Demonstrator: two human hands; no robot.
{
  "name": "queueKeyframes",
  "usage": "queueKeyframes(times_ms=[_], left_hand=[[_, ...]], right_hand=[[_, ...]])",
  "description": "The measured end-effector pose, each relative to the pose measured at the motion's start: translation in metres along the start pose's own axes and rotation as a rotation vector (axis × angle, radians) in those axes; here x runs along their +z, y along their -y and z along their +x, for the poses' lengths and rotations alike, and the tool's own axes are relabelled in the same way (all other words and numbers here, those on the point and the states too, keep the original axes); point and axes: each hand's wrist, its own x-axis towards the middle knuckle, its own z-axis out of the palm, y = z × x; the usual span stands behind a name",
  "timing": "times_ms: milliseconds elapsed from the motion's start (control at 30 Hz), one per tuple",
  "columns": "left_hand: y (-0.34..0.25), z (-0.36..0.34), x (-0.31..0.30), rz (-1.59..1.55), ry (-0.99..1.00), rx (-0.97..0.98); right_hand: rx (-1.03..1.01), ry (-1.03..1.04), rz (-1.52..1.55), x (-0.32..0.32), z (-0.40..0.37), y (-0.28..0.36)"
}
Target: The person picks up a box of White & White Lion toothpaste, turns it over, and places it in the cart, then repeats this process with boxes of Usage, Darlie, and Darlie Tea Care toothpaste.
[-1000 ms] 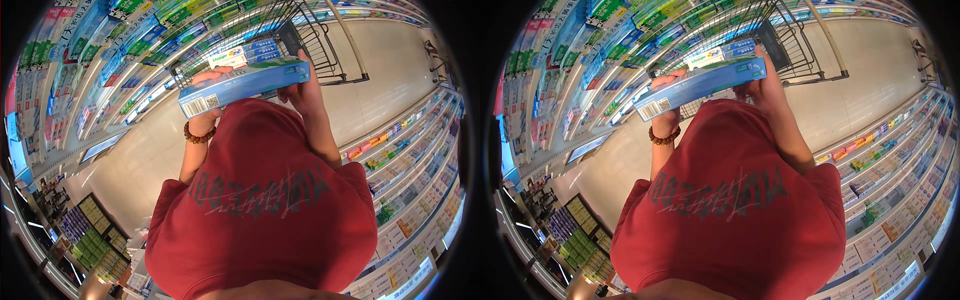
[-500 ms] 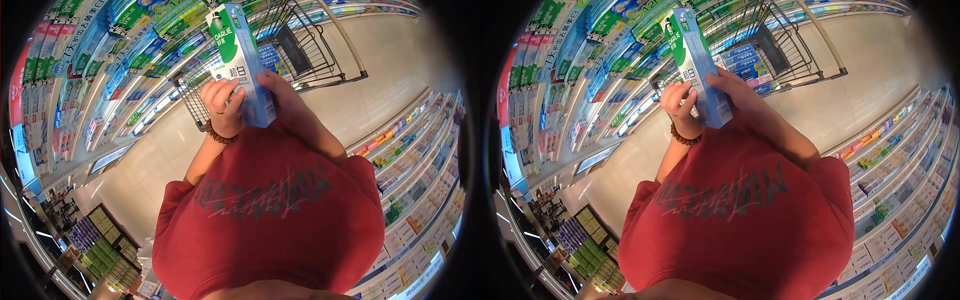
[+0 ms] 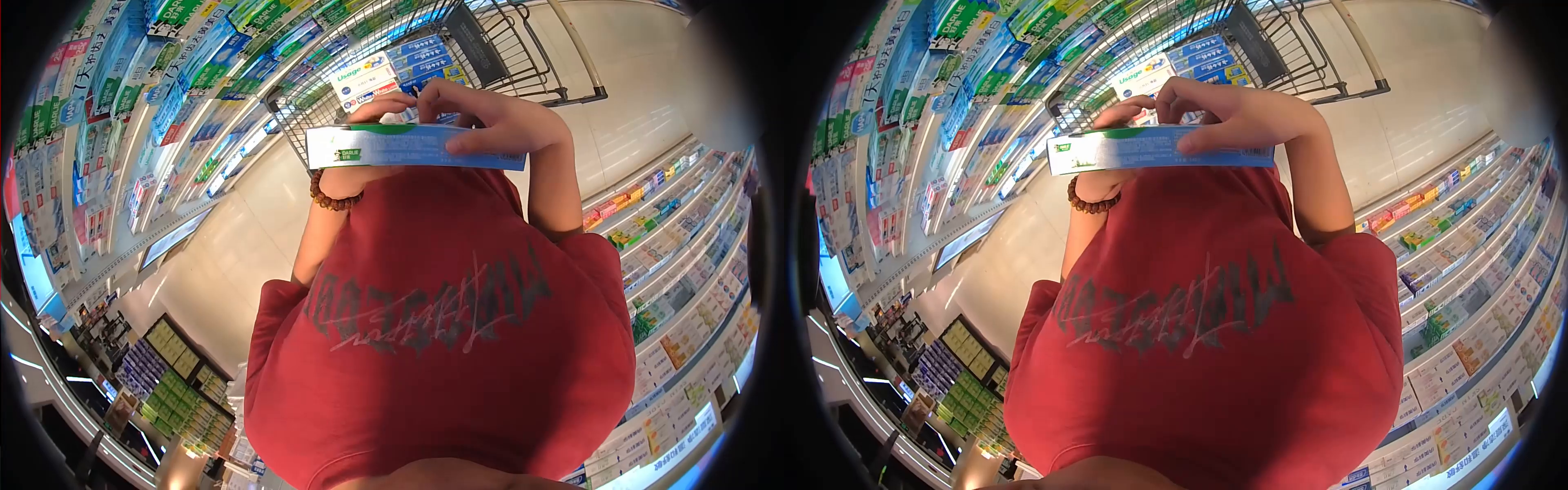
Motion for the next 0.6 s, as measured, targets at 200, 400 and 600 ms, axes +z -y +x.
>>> queueKeyframes(times_ms=[200,400,600], left_hand=[[-0.021,-0.010,0.010,-0.391,-0.147,-0.193],[-0.017,-0.009,0.005,-0.100,-0.082,0.001],[-0.026,-0.009,0.012,-0.362,-0.234,-0.073]], right_hand=[[-0.286,0.000,0.197,-0.009,0.004,-0.022],[-0.351,-0.127,0.139,-0.017,-0.005,-0.030],[-0.517,-0.316,0.182,-0.005,-0.005,-0.027]])
